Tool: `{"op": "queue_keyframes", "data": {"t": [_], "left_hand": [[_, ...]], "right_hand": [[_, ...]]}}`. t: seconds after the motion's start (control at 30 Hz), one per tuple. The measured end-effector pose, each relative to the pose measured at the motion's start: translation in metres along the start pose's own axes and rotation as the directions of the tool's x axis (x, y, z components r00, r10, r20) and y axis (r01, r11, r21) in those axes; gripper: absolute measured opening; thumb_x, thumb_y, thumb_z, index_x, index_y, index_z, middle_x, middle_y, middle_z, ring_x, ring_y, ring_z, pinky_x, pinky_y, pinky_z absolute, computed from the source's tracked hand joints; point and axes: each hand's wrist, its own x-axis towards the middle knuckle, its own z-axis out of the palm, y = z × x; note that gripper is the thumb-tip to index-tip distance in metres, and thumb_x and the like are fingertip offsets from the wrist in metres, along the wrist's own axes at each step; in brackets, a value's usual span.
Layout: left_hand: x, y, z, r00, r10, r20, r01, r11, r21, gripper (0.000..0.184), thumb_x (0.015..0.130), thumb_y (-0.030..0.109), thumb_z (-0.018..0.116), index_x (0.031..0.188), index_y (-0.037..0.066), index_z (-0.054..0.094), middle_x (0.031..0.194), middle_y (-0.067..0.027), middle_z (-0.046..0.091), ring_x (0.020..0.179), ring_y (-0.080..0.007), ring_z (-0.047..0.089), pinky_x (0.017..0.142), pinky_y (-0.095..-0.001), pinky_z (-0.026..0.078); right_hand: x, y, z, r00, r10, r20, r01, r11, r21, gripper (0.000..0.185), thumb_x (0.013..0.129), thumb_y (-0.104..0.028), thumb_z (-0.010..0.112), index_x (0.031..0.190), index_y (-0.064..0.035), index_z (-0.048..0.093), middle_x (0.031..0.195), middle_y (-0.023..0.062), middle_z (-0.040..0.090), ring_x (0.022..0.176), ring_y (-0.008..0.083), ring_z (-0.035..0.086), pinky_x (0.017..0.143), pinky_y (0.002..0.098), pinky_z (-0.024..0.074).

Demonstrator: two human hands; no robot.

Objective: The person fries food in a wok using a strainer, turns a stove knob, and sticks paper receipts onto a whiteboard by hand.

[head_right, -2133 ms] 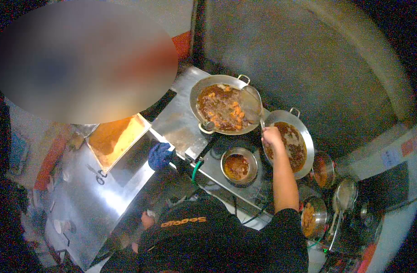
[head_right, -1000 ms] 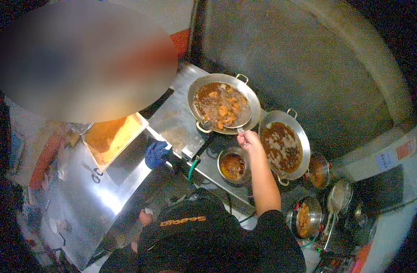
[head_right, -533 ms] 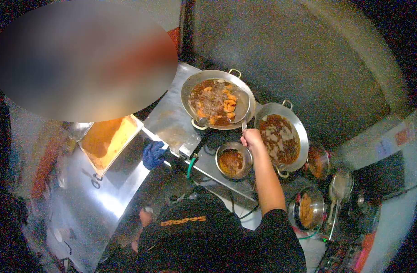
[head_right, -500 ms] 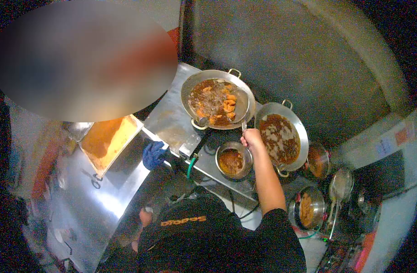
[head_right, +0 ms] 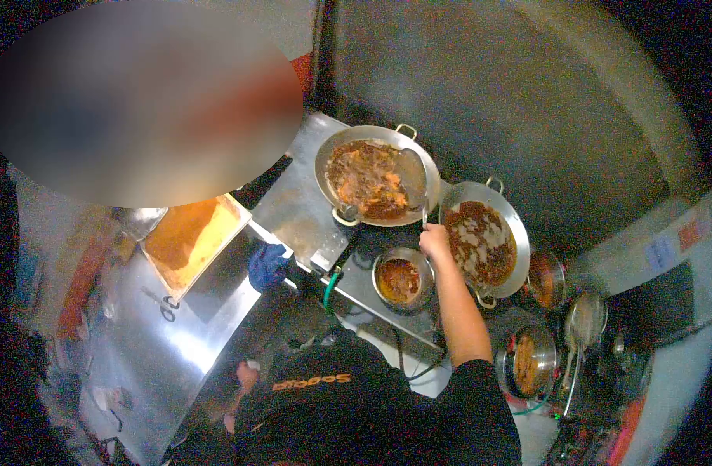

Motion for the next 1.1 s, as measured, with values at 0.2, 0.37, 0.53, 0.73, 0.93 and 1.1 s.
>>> {"op": "queue_keyframes", "data": {"t": [0.2,0.37,0.53,0.73,0.93,1.1], "left_hand": [[-0.013,-0.007,-0.003,0.999,0.031,0.016,-0.031,0.999,-0.010,0.030,0.071,0.004,0.058,0.100,0.001,0.061,0.096,-0.0235,0.063,0.094,-0.0379,0.060,0.081,-0.0434,0.047],[-0.010,-0.003,-0.006,0.998,0.008,0.056,-0.006,0.999,-0.048,0.032,0.071,0.005,0.058,0.103,0.001,0.060,0.097,-0.0238,0.063,0.095,-0.0381,0.060,0.081,-0.0431,0.047],[0.021,-0.036,0.026,0.977,0.166,-0.136,-0.168,0.986,-0.005,0.028,0.064,0.010,0.061,0.090,-0.001,0.060,0.084,-0.0202,0.064,0.080,-0.0376,0.062,0.072,-0.0453,0.049],[-0.001,-0.007,-0.007,0.996,0.007,-0.088,-0.006,1.000,0.007,0.028,0.070,0.006,0.062,0.097,0.000,0.060,0.097,-0.0232,0.062,0.095,-0.0390,0.059,0.081,-0.0439,0.046],[-0.030,-0.015,-0.006,0.999,-0.004,-0.040,-0.003,0.982,-0.187,0.026,0.068,0.005,0.060,0.094,-0.001,0.059,0.096,-0.0234,0.062,0.095,-0.0412,0.058,0.080,-0.0440,0.046],[-0.048,-0.018,0.013,0.998,-0.044,-0.052,0.041,0.997,-0.067,0.034,0.068,0.006,0.058,0.101,0.000,0.059,0.098,-0.0227,0.062,0.095,-0.0396,0.059,0.080,-0.0441,0.046]], "right_hand": [[0.007,0.019,0.010,0.981,-0.094,-0.171,0.085,0.995,-0.059,0.038,0.072,-0.011,0.051,0.108,-0.0031,0.063,0.100,0.0235,0.062,0.092,0.0362,0.061,0.084,0.0394,0.0463],[0.014,0.024,0.018,0.967,-0.119,-0.223,0.115,0.993,-0.028,0.039,0.073,-0.010,0.050,0.110,-0.0031,0.063,0.100,0.0253,0.062,0.090,0.0369,0.062,0.083,0.0398,0.0467],[0.029,0.011,0.022,0.907,-0.197,-0.373,0.135,0.974,-0.184,0.038,0.074,-0.007,0.049,0.108,-0.0034,0.064,0.086,0.0225,0.065,0.073,0.0331,0.064,0.066,0.0387,0.0488],[0.095,0.025,0.030,0.960,-0.059,-0.272,0.064,0.998,0.007,0.021,0.079,-0.006,0.045,0.085,0.0038,0.062,0.068,0.0173,0.061,0.047,0.0260,0.056,0.043,0.0375,0.0427],[0.069,-0.038,0.015,0.913,0.273,0.303,-0.402,0.728,0.555,0.009,0.082,0.000,0.041,0.087,0.0045,0.047,0.061,0.0112,0.050,0.038,0.0130,0.040,0.030,0.0244,0.0292],[0.096,-0.021,0.031,0.771,0.254,0.583,-0.632,0.417,0.653,0.005,0.084,0.004,0.042,0.089,0.0028,0.043,0.065,0.0059,0.045,0.040,0.0064,0.036,0.031,0.0156,0.0293]]}}
